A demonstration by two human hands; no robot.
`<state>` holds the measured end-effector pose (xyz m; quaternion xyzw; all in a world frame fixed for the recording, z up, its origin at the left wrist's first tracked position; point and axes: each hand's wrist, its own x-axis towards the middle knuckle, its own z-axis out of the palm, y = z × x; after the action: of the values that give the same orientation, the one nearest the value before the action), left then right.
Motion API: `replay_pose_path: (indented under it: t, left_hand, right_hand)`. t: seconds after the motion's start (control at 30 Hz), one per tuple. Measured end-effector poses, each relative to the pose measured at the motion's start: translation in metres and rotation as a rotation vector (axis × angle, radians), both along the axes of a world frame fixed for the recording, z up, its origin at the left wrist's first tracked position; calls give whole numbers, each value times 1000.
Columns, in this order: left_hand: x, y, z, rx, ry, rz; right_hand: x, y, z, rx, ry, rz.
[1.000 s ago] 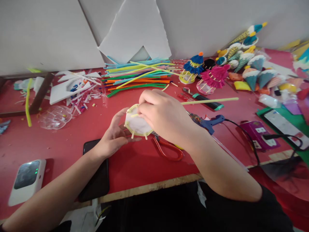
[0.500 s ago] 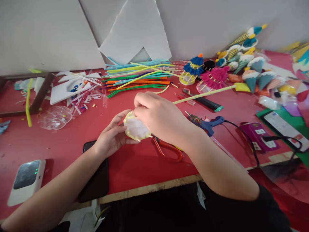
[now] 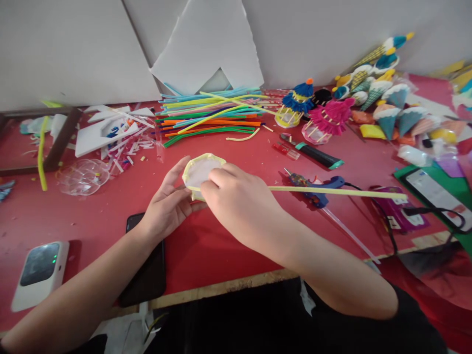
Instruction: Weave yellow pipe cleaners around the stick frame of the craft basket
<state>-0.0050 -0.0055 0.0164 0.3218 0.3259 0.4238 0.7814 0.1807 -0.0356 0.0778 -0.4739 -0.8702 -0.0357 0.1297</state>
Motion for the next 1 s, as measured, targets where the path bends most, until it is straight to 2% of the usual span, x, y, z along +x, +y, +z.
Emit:
replay_pose_path:
  t: [0.17,0.3,0.47,0.8,1.0]
  left_hand:
    - [2,4,0,-51,-16,36]
    - [2,7,-2,-75,-68,3]
    - [2,4,1,-97,16,26]
    - [4,8,1,-174,-18,-23]
    - [3,8,0,-213,-65,-51]
  right_hand:
    - [-5,-2,-3,-8,1,-40]
    - [-7,-1,-3,-5,-4,-44]
    - [-10,0,-5,30,31,-72]
    - [-4,9,0,-99,-72,35]
    - [0,18,0,-241,-54,31]
